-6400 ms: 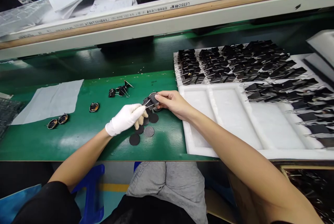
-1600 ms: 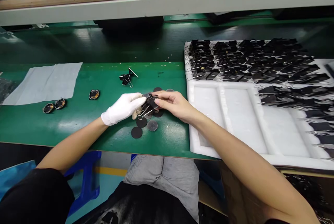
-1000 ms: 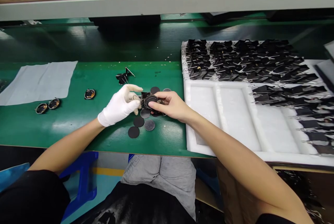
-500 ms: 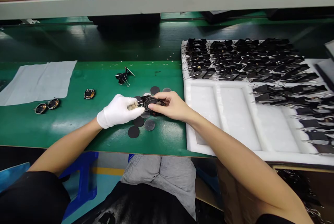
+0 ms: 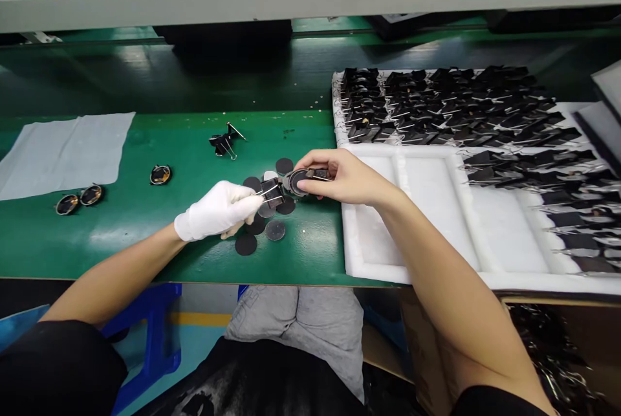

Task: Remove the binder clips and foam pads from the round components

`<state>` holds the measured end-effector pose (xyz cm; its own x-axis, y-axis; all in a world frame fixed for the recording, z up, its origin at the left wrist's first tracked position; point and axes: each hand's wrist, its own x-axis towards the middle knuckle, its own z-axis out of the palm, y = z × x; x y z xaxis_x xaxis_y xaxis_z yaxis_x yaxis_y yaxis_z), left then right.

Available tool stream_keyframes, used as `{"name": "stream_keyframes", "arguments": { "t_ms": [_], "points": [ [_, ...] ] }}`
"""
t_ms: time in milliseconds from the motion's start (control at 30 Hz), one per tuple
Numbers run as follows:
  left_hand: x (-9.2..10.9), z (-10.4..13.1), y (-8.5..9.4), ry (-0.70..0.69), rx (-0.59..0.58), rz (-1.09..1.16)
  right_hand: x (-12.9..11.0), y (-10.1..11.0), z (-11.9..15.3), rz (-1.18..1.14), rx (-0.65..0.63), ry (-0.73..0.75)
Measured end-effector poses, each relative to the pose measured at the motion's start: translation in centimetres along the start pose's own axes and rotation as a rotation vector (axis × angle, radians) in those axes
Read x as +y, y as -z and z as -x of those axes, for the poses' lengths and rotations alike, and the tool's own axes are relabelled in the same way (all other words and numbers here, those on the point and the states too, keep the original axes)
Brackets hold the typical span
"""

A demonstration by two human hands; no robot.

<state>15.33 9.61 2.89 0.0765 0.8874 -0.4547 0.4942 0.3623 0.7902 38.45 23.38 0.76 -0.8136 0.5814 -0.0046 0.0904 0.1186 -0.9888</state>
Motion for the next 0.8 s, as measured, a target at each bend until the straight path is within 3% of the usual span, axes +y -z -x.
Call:
{"name": "stream_keyframes", "arguments": {
  "t_ms": [267, 467, 800],
  "points": [
    [0.0, 0.5, -1.2, 0.024, -0.101, -0.031, 0.3, 0.3, 0.1, 0.063, -0.192, 0.028],
    [0.4, 0.9, -1.3, 0.001, -0.099, -0.062, 0.2, 0.5, -0.1, -0.026, -0.286, -0.016],
    [0.8, 1.1, -1.8, 0.046, -0.101, -0.097, 0.5, -0.2, 0.0, -0.055, -0.352, -0.016]
  ]
}}
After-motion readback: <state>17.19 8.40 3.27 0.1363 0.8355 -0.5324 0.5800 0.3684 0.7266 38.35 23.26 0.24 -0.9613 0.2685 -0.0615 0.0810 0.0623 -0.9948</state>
